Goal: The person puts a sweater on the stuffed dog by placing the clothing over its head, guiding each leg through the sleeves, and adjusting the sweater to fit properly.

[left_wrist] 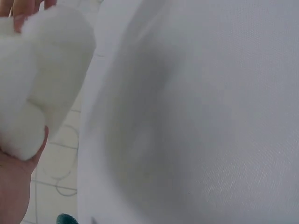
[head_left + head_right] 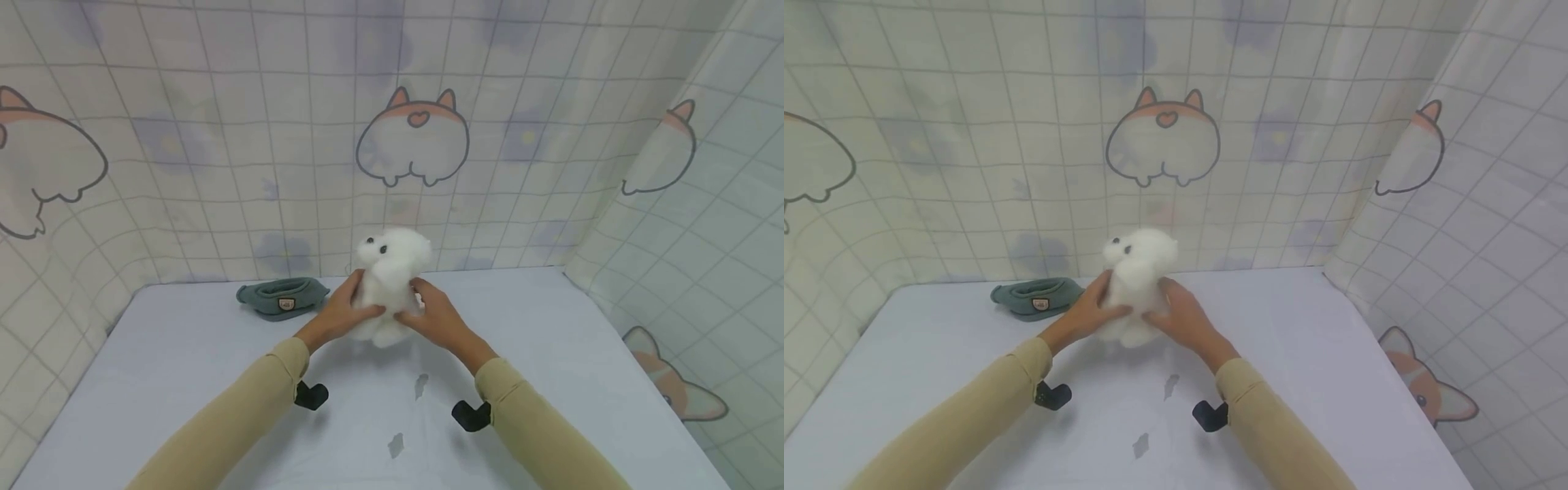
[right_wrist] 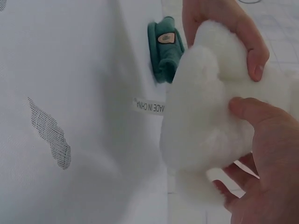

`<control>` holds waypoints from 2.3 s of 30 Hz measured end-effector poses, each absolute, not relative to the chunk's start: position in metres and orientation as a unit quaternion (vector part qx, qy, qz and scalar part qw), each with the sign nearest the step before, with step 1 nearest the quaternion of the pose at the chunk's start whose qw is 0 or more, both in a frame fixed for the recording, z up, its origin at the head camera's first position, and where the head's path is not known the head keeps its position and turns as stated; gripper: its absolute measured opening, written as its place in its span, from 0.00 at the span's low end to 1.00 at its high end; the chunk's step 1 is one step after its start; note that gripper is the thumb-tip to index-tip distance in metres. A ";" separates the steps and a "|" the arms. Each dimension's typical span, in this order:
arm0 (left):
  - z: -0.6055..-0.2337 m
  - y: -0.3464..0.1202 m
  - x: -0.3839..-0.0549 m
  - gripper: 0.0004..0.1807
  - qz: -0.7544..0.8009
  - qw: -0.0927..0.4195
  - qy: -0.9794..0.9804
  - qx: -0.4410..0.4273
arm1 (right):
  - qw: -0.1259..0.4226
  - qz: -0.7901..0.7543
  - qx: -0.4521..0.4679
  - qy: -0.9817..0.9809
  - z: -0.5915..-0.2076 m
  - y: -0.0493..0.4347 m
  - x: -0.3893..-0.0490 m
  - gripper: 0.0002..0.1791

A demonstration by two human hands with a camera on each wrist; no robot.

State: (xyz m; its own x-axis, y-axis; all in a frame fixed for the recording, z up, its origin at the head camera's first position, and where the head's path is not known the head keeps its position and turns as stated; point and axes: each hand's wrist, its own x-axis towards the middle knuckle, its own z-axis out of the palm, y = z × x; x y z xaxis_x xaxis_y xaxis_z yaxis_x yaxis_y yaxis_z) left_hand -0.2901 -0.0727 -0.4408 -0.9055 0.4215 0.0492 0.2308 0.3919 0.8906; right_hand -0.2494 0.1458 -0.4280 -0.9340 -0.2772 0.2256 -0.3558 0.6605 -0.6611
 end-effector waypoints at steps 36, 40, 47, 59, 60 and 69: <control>-0.433 -0.069 -0.278 0.32 0.587 0.114 0.781 0.179 | 0.030 0.489 0.075 -0.868 -0.433 0.123 -0.247 0.45; -0.435 -0.072 -0.277 0.29 0.581 0.100 0.780 0.211 | 0.048 0.502 0.056 -0.862 -0.434 0.125 -0.248 0.39; -0.438 -0.076 -0.277 0.30 0.517 0.046 0.820 0.242 | 0.061 0.514 0.035 -0.855 -0.436 0.128 -0.249 0.36; -0.443 -0.086 -0.281 0.37 0.575 0.204 0.764 0.212 | 0.041 0.531 0.064 -0.844 -0.444 0.128 -0.251 0.32; -0.444 -0.087 -0.281 0.37 0.578 0.208 0.759 0.215 | 0.040 0.531 0.069 -0.844 -0.444 0.128 -0.250 0.33; -0.445 -0.096 -0.284 0.39 0.581 0.213 0.750 0.232 | -0.038 0.521 0.138 -0.841 -0.441 0.137 -0.251 0.39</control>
